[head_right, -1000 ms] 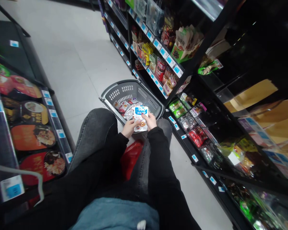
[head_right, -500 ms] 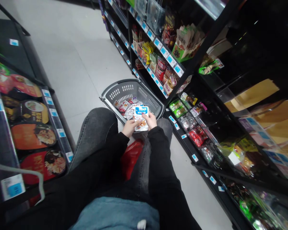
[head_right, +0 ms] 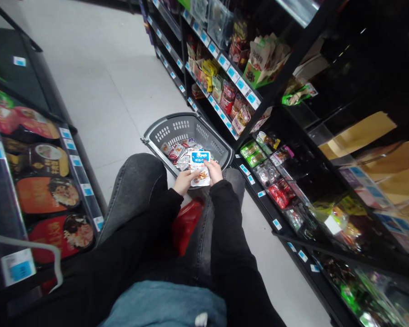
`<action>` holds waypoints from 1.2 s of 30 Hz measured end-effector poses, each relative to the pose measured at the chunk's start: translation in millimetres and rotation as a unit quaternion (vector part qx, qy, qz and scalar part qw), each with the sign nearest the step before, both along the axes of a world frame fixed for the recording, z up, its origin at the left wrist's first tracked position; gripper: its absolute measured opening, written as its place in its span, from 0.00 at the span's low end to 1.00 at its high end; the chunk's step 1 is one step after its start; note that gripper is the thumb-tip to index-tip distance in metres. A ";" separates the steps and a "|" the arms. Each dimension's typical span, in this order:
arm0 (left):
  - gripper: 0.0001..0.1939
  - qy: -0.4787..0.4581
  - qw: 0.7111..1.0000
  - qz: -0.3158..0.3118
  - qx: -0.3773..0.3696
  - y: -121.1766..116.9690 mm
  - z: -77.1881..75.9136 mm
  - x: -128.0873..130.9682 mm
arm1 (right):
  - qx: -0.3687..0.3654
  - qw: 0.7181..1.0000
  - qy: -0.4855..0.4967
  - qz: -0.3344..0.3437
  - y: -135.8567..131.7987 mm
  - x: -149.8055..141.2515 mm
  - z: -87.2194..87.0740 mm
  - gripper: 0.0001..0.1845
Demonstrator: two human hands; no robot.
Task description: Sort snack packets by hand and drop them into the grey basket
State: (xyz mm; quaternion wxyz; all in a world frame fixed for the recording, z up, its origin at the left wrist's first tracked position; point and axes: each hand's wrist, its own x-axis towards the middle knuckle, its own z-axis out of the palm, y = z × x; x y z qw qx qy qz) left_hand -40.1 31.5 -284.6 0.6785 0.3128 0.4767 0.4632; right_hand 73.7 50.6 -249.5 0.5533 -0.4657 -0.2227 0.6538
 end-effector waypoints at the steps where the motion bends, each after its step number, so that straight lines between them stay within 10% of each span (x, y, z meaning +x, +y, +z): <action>1: 0.21 -0.002 1.000 -0.001 -0.001 0.1 -1.1 0.4 | 0.000 1.000 0.003 -0.001 0.3 0.2 -0.3 0.07; 36: 0.15 -0.155 0.984 0.045 -0.071 2.5 -3.1 9.3 | -0.037 0.998 0.032 -0.025 -1.3 -2.9 12.2 0.04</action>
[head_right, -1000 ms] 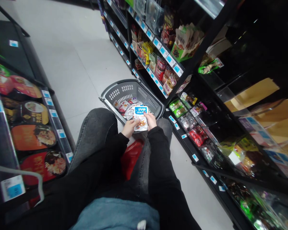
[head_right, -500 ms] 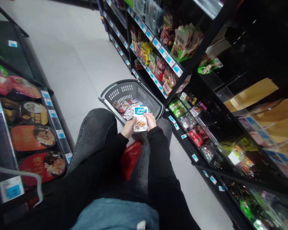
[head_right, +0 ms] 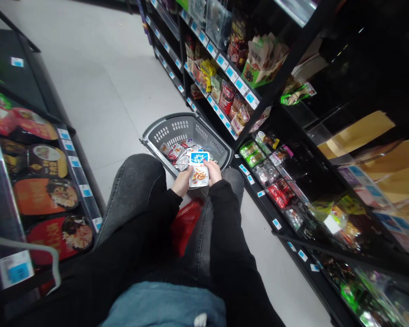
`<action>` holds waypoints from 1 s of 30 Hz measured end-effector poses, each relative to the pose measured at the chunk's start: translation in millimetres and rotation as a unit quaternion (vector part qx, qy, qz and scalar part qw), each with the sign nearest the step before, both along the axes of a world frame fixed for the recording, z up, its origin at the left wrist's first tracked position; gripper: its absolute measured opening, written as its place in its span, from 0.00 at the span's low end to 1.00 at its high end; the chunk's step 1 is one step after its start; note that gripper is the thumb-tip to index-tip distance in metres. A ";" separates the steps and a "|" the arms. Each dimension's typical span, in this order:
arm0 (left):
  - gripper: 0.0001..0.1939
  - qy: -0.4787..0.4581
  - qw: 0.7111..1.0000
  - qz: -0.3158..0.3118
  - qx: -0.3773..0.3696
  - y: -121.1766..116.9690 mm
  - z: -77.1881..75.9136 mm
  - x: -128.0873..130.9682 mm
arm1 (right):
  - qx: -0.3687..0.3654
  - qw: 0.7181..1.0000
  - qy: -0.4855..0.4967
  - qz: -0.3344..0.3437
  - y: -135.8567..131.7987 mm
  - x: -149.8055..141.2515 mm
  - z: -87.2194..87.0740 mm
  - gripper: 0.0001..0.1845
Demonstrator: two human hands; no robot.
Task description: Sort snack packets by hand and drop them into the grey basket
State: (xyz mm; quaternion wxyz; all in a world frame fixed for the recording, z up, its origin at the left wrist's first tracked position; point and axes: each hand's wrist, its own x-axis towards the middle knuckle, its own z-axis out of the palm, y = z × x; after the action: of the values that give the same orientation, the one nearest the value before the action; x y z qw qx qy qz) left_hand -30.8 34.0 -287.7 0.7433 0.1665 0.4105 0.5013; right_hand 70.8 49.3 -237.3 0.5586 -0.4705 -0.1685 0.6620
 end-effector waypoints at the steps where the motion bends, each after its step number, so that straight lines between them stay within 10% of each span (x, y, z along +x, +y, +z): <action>1: 0.15 0.002 1.000 0.001 -0.002 0.0 0.3 0.0 | -0.001 1.000 -0.001 0.002 -0.1 -0.2 0.4 0.05; 30: 0.19 0.009 1.000 -0.027 -0.005 -1.7 6.4 0.4 | 0.000 1.000 -0.010 0.017 0.6 1.1 -4.6 0.04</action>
State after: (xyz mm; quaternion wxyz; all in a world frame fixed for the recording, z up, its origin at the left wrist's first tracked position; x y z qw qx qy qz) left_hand -30.4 32.3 -281.3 0.7535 0.1783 0.4153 0.4775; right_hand 71.9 49.9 -242.0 0.5456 -0.4742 -0.1823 0.6664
